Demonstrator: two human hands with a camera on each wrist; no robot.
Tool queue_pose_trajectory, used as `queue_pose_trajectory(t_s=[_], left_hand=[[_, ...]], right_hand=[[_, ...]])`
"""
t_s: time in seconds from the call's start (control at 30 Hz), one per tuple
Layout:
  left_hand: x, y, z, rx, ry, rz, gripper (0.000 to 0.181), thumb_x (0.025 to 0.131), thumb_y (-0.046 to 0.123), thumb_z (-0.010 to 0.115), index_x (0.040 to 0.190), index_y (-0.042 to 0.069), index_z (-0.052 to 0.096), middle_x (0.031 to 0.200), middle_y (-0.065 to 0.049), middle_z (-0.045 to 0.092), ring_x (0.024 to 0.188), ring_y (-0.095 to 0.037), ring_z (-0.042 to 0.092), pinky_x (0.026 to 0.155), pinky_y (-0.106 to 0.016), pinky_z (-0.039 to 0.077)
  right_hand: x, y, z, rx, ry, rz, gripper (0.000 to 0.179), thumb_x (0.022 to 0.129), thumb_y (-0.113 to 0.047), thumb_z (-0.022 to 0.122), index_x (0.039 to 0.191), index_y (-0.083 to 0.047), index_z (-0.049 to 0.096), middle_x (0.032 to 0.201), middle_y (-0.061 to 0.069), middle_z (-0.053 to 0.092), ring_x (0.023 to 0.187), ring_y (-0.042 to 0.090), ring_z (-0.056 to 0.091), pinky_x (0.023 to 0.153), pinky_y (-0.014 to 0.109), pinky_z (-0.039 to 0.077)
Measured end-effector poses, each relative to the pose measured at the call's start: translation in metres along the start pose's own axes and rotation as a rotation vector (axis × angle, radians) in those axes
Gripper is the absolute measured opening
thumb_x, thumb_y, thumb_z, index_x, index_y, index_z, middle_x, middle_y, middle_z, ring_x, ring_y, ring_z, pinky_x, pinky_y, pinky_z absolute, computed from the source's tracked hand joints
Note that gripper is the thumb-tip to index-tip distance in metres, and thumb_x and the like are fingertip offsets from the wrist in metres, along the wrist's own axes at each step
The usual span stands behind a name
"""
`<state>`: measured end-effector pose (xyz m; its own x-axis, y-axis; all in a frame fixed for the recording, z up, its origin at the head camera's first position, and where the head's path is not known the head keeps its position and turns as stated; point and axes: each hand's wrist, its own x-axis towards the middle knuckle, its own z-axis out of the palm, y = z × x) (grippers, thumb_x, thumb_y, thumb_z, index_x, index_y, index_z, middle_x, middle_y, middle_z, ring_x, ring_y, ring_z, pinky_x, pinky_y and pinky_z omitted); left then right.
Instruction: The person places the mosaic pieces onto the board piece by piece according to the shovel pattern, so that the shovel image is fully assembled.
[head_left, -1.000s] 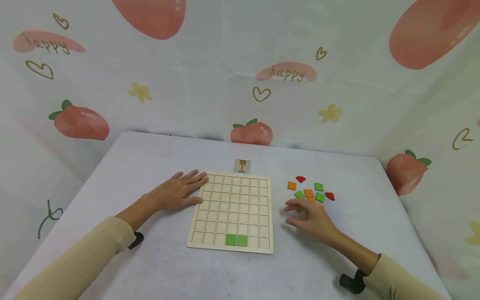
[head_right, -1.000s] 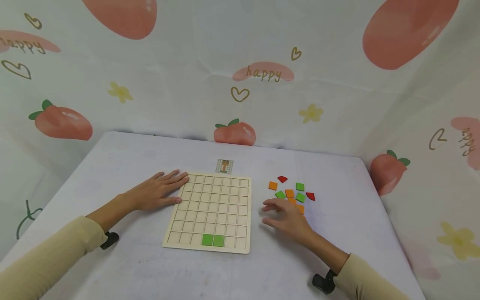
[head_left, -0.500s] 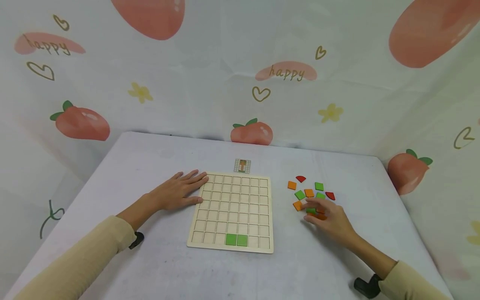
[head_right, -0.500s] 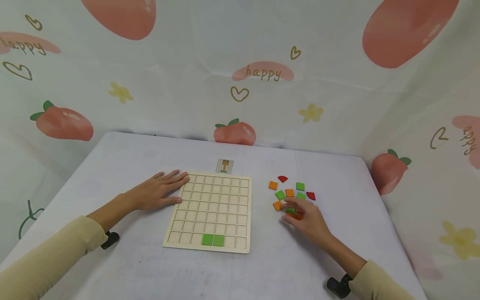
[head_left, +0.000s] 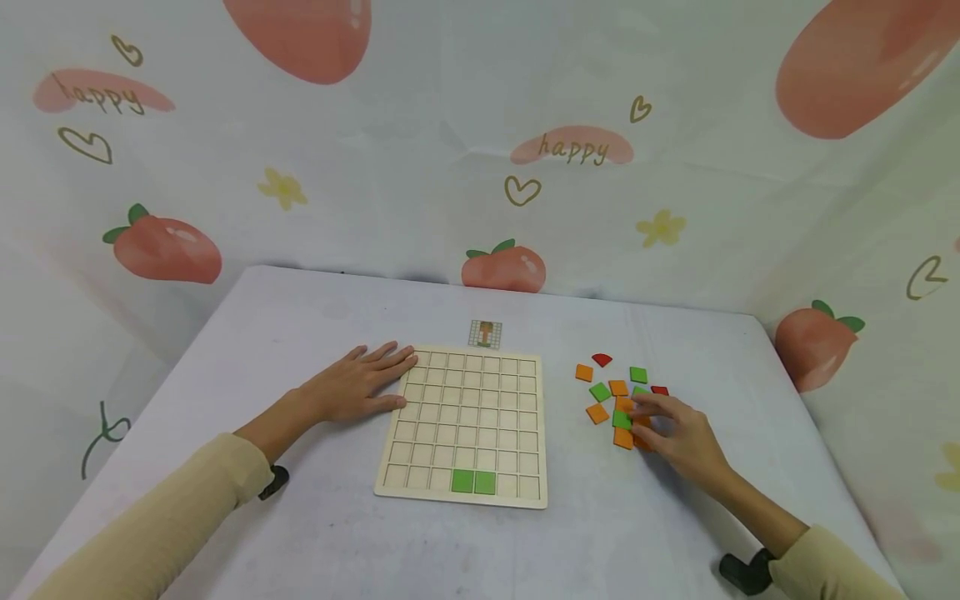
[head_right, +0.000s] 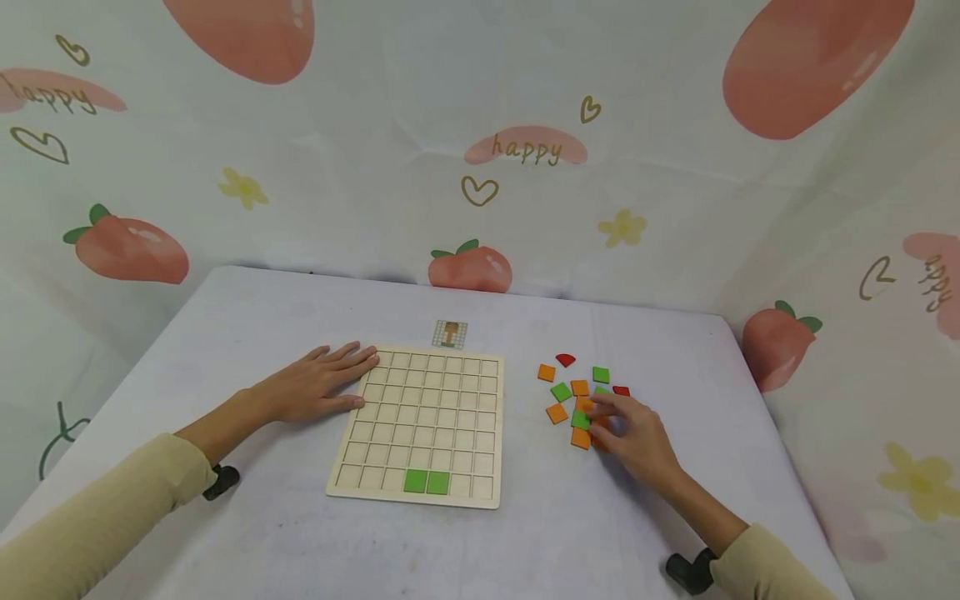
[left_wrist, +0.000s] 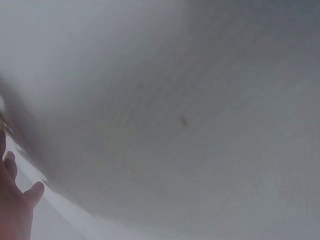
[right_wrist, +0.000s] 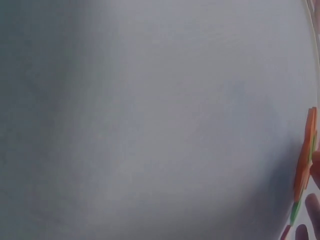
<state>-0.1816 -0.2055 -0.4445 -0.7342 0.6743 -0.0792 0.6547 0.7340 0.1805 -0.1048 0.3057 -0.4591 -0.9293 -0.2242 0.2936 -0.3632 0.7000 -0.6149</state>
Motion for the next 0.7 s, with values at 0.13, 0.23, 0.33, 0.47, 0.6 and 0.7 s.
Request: queue_pose_trajectory(t_s=[0.13,0.23,0.33,0.47,0.6,0.7], left_hand=[[0.0002,-0.0001,0.0002,0.002,-0.003,-0.004,0.074,0.1,0.057,0.047,0.159,0.015,0.028,0.164,-0.004,0.024,0.15,-0.033,0.021,0.114,-0.064,0.021],[0.0002,-0.0001,0.0002,0.0,-0.005,-0.005,0.075,0.1,0.057,0.047,0.159,0.016,0.027,0.164,-0.003,0.024,0.15,-0.032,0.021,0.114,-0.064,0.021],[0.0002,-0.0002,0.0002,-0.005,-0.002,-0.002,0.075,0.1,0.057,0.048,0.159,0.016,0.028,0.164,-0.004,0.024,0.15,-0.033,0.022,0.114,-0.064,0.021],[0.0006,-0.0012,0.0008,-0.003,-0.002,-0.003,0.075,0.1,0.059,0.046,0.159,0.017,0.027,0.164,-0.002,0.023,0.15,-0.032,0.021,0.113,-0.064,0.022],[0.0008,-0.0022,0.0018,-0.003,0.0,-0.003,0.075,0.1,0.059,0.045,0.159,0.018,0.026,0.164,-0.002,0.023,0.15,-0.031,0.021,0.114,-0.064,0.023],[0.0005,-0.0024,0.0024,-0.005,0.011,0.005,0.074,0.1,0.058,0.046,0.159,0.016,0.028,0.164,-0.003,0.025,0.149,-0.033,0.023,0.113,-0.064,0.023]], right_hand=[[-0.0008,0.0015,0.0009,-0.023,0.014,0.009,0.046,0.074,0.008,0.083,0.117,0.0,0.067,0.093,0.003,0.076,0.091,0.025,0.07,0.087,0.003,0.041],[-0.0008,0.0027,0.002,-0.028,0.017,0.015,0.046,0.074,0.007,0.083,0.117,0.0,0.067,0.093,0.002,0.076,0.093,0.026,0.07,0.088,0.003,0.04],[-0.0001,0.0029,0.003,-0.026,0.018,0.015,0.045,0.075,0.007,0.083,0.116,0.0,0.067,0.093,0.002,0.076,0.094,0.026,0.069,0.088,0.003,0.04],[0.0007,0.0011,0.0036,-0.04,0.018,-0.002,0.045,0.074,0.007,0.084,0.116,-0.001,0.068,0.093,0.001,0.075,0.096,0.026,0.067,0.09,0.001,0.035],[0.0021,-0.0005,0.005,-0.056,0.022,-0.023,0.046,0.073,0.007,0.084,0.115,-0.001,0.068,0.093,-0.001,0.075,0.094,0.023,0.068,0.09,0.002,0.034],[0.0041,-0.0009,0.0068,-0.046,0.016,-0.025,0.046,0.073,0.006,0.084,0.116,-0.001,0.068,0.093,-0.001,0.076,0.091,0.02,0.068,0.087,0.004,0.039]])
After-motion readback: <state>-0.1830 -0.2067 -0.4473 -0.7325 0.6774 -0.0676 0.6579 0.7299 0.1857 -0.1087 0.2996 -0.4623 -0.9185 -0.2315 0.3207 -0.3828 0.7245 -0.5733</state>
